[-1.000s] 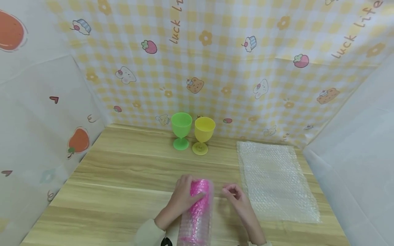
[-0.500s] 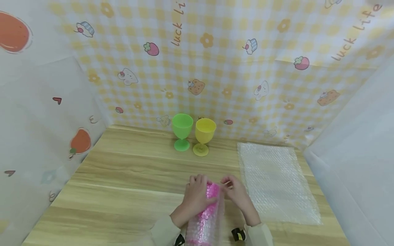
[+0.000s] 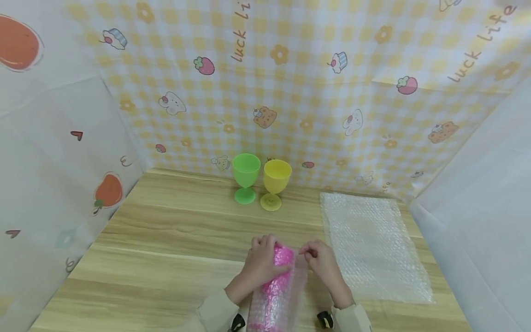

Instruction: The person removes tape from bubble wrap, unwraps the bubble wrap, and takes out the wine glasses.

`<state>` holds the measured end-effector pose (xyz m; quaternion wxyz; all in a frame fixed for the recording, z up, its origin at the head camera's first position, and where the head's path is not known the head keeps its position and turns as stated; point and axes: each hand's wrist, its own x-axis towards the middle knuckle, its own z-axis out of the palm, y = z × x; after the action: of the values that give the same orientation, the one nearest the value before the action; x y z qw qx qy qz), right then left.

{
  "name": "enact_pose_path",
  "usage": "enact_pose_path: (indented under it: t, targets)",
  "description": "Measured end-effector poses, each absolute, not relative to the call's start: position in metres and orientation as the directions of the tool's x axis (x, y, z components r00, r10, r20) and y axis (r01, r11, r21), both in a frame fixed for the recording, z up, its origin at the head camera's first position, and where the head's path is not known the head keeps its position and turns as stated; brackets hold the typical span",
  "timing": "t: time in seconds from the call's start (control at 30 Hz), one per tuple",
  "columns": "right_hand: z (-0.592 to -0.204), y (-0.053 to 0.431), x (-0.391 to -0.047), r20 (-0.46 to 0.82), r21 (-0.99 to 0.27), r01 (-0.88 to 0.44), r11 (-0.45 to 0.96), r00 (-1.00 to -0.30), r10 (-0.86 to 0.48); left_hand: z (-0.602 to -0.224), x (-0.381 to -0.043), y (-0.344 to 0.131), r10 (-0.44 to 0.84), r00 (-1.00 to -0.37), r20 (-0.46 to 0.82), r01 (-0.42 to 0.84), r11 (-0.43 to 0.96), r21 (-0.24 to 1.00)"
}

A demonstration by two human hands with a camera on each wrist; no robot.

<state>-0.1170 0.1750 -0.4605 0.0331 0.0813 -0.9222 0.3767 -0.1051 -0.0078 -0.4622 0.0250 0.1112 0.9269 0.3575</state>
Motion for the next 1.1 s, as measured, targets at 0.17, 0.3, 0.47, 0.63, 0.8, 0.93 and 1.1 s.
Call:
enact_pose_path:
  t: [0.17,0.3,0.47,0.63,0.8,0.93,1.1]
  targets:
    - [-0.468,0.181,-0.116,0.169,-0.649,-0.192,0.736,-0.980,-0.106,-0.462,-0.105,-0.013,0.239,-0.970,0.051,0.209,0.705,0.678]
    - [-0.475,0.186,-0.116,0.151,-0.626,-0.157,0.764,-0.985,-0.079,-0.462,-0.106,-0.021,0.236,-0.971,0.023,0.181,0.677,0.714]
    - [-0.479,0.190,-0.116,0.120,-0.638,-0.123,0.760,-0.991,-0.059,-0.463,-0.105,-0.035,0.273,-0.961,0.034,0.209,0.648,0.733]
    - [-0.483,0.193,-0.115,0.089,-0.634,-0.087,0.769,-0.995,-0.040,-0.462,-0.101,-0.049,0.315,-0.943,0.104,0.298,0.667,0.682]
    - [-0.486,0.196,-0.113,0.013,-0.607,-0.040,0.793,-0.999,-0.040,-0.464,-0.101,-0.067,0.354,-0.918,0.178,0.390,0.722,0.572]
    - [-0.488,0.198,-0.114,-0.034,-0.584,-0.024,0.812,-0.998,-0.055,-0.467,-0.102,-0.082,0.352,-0.919,0.178,0.387,0.720,0.576]
    - [-0.485,0.198,-0.116,-0.078,-0.545,-0.036,0.838,-0.993,-0.093,-0.463,-0.102,-0.087,0.342,-0.926,0.159,0.359,0.671,0.649]
